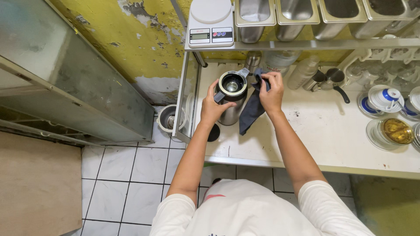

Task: The person wipes a stainless steel thermos and a larger coffee pot with a dark cloth. They remove the thermos lid, wipe the body, and reattach the lid. They then wipe the coffee pot lid and body, placing both items back on the counter.

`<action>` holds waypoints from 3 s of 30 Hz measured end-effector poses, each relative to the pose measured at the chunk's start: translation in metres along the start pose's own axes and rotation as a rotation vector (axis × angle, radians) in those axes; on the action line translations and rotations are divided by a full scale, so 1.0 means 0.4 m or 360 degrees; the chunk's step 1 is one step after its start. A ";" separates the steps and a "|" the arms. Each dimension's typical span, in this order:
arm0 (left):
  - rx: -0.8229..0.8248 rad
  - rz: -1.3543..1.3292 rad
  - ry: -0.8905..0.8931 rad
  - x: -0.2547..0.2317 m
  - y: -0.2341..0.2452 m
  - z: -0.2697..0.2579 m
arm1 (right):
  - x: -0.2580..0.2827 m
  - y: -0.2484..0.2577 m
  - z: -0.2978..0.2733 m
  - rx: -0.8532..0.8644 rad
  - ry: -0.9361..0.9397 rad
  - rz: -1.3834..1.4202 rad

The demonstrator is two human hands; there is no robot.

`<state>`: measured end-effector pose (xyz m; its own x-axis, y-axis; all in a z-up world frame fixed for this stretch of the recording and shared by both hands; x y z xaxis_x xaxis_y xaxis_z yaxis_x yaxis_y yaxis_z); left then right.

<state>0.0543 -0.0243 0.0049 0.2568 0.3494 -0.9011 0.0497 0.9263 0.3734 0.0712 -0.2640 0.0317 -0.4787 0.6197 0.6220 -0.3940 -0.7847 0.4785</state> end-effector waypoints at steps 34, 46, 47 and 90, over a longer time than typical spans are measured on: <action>-0.0075 0.0050 0.0011 -0.008 -0.003 -0.004 | -0.056 -0.078 -0.121 0.0152 -0.0439 0.0142; -0.0343 0.0017 -0.0198 -0.012 -0.003 -0.007 | 0.092 -0.209 -0.171 0.0135 -0.0114 0.0262; -0.0327 0.0010 -0.0179 -0.007 -0.002 -0.001 | 0.053 -0.214 -0.172 0.0127 -0.0176 0.0380; 0.0005 -0.0395 0.0088 0.106 -0.164 -0.057 | -0.237 -0.284 -0.312 -0.0154 -0.1094 0.0652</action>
<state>0.0399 -0.0670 -0.0630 0.1831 0.1187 -0.9759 0.1077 0.9843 0.1400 0.0633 -0.2314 -0.1591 -0.0226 0.1097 0.9937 -0.3728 -0.9232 0.0935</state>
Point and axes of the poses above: each hand's wrist, its own z-axis towards the middle knuckle, its own y-axis out of the back of the hand, x = y × z, the point moved 6 cm from there along z, towards the middle knuckle, and after that the axes turned 10 degrees about x, right-handed, at the moved point
